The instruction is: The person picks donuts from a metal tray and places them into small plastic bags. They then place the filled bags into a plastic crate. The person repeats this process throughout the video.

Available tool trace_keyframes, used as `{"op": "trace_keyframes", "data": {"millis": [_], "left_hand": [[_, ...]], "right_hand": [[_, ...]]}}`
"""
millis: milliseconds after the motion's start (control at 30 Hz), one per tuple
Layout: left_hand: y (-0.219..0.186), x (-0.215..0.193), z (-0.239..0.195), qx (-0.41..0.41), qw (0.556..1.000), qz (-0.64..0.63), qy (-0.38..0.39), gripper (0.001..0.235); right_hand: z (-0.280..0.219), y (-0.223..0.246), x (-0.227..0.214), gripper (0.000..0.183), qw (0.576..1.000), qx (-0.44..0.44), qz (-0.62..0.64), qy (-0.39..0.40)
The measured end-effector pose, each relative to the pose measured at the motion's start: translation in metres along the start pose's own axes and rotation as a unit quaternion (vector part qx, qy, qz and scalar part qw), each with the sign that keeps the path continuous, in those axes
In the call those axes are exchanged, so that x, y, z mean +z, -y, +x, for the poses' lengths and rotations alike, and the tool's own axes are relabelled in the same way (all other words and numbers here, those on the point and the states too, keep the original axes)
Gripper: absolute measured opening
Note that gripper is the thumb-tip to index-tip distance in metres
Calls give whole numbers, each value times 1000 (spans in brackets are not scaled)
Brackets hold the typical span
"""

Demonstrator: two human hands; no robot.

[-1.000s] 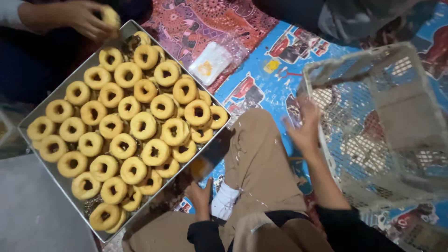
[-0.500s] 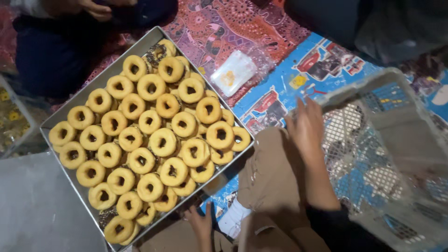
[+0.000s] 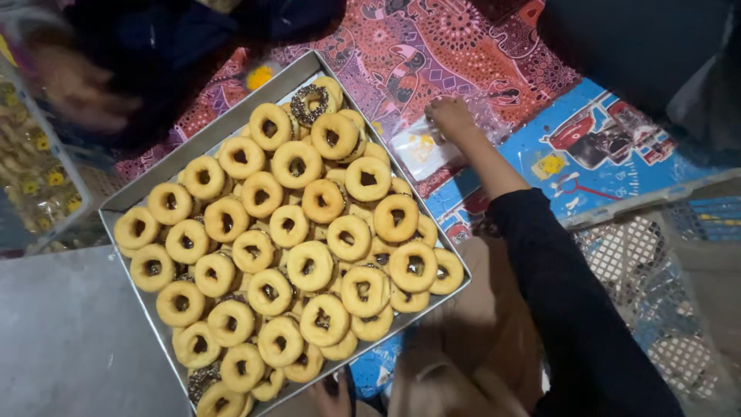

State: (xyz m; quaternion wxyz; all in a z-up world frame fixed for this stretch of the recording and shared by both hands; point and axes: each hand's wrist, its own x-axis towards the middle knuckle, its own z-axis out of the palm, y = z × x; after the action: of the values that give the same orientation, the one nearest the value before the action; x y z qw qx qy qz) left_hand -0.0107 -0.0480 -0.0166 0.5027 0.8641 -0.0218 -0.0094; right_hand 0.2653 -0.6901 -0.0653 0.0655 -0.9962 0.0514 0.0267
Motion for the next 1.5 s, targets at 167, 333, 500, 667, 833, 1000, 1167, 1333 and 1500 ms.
{"op": "trace_keyframes", "data": {"millis": [167,333,500,667,833,1000,1167,1333,1500], "left_hand": [[1,11,-2,-41,996,84,6,46],[2,10,-9,-38,992,118,11,44],[-1,14,-5,-2,992,130,-6,44],[-3,15,-7,-44,989,142,14,41],[-1,18,-7,-133,988,81,15,39],[-4,15,-5,4,995,97,17,33],[-3,12,-12,-214,969,115,45,41],[-3,13,-12,-43,986,157,43,42],[-3,9,-19,-25,990,138,23,43]], "right_hand": [[-6,2,-25,42,998,-38,-4,-46],[-2,14,-29,43,999,-25,-41,-14],[13,27,-54,29,994,-37,-97,-18],[16,37,-62,30,976,-49,-189,94],[17,26,-32,20,992,8,-102,70],[20,-1,-26,39,981,101,-20,164],[14,-42,-30,65,942,100,285,145],[-15,-58,-40,39,831,245,487,108],[-37,-55,-72,38,902,227,319,-181]]}}
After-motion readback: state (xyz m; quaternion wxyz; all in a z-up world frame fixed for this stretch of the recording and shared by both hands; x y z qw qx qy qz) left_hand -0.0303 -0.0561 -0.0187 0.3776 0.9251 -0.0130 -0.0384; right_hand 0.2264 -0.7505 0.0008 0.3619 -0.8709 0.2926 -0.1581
